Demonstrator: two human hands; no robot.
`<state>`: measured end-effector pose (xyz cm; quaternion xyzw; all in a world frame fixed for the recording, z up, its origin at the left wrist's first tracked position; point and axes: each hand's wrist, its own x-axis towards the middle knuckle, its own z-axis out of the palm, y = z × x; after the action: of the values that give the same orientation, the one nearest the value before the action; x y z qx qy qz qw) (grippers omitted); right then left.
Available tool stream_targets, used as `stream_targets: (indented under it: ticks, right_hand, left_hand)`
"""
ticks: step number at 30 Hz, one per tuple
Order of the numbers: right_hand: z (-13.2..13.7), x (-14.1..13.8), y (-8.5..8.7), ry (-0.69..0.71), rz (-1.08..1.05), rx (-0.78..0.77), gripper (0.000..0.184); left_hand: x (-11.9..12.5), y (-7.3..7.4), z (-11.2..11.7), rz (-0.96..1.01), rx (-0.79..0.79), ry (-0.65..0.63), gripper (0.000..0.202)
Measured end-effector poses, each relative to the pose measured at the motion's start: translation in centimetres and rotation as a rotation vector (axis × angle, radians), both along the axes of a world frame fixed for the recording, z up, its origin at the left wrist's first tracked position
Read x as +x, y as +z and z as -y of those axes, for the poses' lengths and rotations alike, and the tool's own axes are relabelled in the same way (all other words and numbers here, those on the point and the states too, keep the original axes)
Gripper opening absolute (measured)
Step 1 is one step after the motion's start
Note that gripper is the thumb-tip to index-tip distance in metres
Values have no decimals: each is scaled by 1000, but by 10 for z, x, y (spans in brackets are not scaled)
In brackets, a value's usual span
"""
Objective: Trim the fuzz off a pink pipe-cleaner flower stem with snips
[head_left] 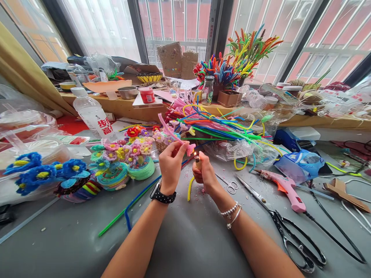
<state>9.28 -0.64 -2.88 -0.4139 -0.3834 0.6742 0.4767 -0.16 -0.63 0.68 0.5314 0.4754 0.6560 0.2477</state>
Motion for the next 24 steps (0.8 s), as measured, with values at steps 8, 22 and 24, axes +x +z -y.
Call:
stream_targets:
  ticks: [8, 22, 24]
  right_hand:
    - [-8, 10, -3, -124, -79, -14, 64]
    - [-20, 29, -4, -357, -84, -51, 10]
    - [-20, 29, -6, -346, -99, -45, 6]
  left_hand:
    - [-1, 1, -3, 194, -33, -119, 19]
    - [-5, 3, -7, 718, -226, -534, 15]
    - [-5, 4, -6, 727, -226, -539, 14]
